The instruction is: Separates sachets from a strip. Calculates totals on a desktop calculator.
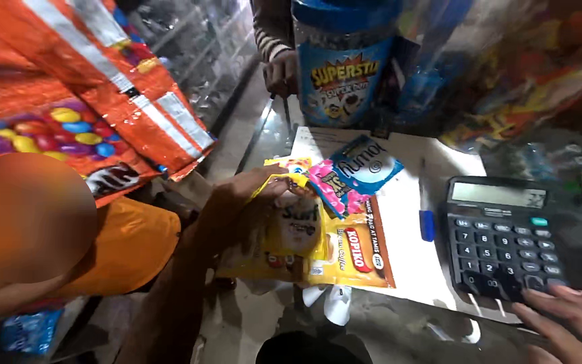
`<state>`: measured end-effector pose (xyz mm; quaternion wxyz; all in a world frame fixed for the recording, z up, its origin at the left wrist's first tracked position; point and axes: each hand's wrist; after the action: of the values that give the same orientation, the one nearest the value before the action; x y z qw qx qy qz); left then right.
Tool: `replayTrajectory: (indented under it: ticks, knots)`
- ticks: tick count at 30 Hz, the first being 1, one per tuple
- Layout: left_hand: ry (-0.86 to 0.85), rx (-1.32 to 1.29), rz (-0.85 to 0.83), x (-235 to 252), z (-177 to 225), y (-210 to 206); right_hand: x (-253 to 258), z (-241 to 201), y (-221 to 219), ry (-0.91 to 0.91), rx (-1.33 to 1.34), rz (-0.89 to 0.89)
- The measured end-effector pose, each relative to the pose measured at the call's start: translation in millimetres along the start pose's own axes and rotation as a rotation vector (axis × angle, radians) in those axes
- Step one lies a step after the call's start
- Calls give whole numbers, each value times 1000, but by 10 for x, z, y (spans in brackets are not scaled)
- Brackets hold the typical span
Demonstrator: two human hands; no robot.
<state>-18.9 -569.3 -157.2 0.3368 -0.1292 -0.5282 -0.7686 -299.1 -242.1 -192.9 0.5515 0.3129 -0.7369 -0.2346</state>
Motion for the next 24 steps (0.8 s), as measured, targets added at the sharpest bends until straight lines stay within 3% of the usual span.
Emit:
replayTrajectory:
  ticks: [5,9,12,20,24]
  knots:
    - [-40,-26,-35,-29,-1,-6,77,-132,-156,35,86,-33]
    - [-30,113,-231,-81,175,11,73,-120,-87,23,72,-41]
    - [-32,211,-291,-130,288,-16,33,-107,-64,12,71,-26]
    - [-150,295,-219,-192,235,-9,16,17,258,-55,-8,81]
    - [-129,189,-154,-169,250,-53,-85,3,205,-121,33,146]
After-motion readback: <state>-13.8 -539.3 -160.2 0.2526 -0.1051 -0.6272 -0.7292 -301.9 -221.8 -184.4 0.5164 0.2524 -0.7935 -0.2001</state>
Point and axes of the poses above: each hand's wrist, its own x-axis towards the middle knuckle, its own y-axis out of the back of the hand, z = x × y, and after that the axes turned 2 degrees about -y, right-handed
